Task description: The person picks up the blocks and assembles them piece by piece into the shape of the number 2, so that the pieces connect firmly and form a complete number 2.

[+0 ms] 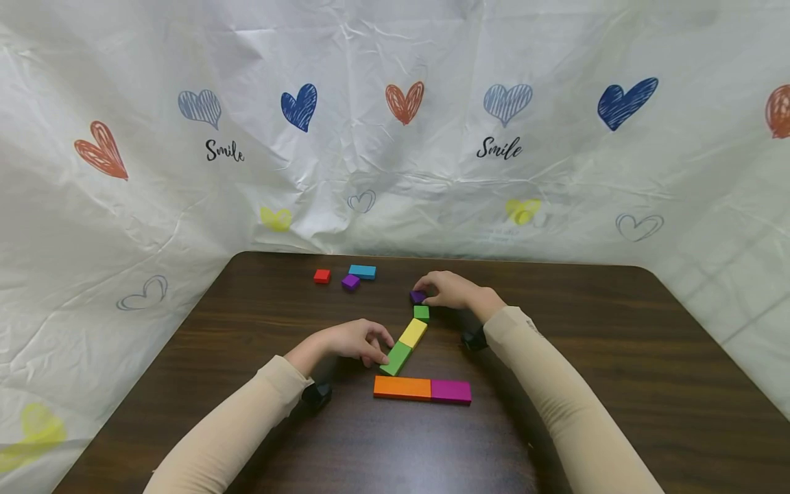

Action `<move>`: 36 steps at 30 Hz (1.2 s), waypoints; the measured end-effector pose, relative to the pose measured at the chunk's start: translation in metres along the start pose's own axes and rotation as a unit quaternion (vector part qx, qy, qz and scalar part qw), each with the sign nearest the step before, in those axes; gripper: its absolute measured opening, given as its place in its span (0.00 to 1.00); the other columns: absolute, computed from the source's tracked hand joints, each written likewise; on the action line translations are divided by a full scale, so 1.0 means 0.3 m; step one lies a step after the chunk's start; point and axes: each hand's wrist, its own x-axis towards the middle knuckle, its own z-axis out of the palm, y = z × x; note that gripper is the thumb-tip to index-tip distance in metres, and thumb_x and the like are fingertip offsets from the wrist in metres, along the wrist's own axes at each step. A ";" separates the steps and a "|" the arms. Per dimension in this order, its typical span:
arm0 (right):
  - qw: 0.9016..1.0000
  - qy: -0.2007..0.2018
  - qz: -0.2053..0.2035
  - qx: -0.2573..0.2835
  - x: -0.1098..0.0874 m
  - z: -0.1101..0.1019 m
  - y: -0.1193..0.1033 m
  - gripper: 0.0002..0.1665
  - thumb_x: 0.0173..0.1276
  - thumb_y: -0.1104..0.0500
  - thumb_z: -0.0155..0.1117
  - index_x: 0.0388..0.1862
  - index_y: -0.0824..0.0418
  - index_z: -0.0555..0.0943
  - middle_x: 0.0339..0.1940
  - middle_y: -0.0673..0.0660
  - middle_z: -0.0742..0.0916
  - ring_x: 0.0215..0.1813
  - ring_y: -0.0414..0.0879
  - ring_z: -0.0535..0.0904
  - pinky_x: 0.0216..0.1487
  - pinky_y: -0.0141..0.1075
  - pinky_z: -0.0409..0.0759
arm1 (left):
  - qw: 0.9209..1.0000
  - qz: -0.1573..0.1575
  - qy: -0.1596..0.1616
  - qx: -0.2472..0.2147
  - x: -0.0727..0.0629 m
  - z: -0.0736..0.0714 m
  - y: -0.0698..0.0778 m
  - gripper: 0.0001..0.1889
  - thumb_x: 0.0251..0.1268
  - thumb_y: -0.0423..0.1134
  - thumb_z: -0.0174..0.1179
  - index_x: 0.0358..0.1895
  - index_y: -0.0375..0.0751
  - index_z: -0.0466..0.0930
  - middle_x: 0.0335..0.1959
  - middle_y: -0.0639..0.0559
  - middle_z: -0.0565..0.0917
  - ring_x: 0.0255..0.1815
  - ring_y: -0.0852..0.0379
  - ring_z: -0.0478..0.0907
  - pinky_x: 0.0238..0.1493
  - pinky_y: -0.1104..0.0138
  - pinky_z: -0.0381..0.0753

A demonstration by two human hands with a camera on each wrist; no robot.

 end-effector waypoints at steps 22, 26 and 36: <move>1.000 0.023 0.007 0.006 -0.014 0.016 0.022 0.20 0.74 0.62 0.66 0.63 0.66 0.81 0.57 0.62 0.84 0.54 0.54 0.80 0.57 0.48 0.78 | 1.000 0.007 -0.003 0.003 -0.005 -0.002 0.000 0.16 0.69 0.36 0.67 0.56 0.34 0.80 0.29 0.52 0.86 0.27 0.60 0.79 0.37 0.70 0.76; 1.000 0.026 0.000 0.004 -0.008 0.024 0.022 0.20 0.75 0.61 0.66 0.64 0.64 0.81 0.57 0.61 0.84 0.53 0.53 0.80 0.57 0.47 0.78 | 1.000 0.006 -0.001 0.003 -0.001 -0.002 -0.002 0.15 0.69 0.36 0.67 0.56 0.35 0.80 0.29 0.52 0.86 0.27 0.59 0.79 0.37 0.70 0.76; 0.999 0.032 -0.001 0.009 -0.015 0.028 0.016 0.21 0.75 0.62 0.65 0.65 0.63 0.81 0.58 0.61 0.84 0.50 0.51 0.79 0.56 0.46 0.78 | 1.000 0.005 -0.002 0.004 -0.001 -0.001 -0.001 0.15 0.69 0.36 0.67 0.55 0.35 0.81 0.28 0.53 0.85 0.27 0.59 0.79 0.36 0.70 0.75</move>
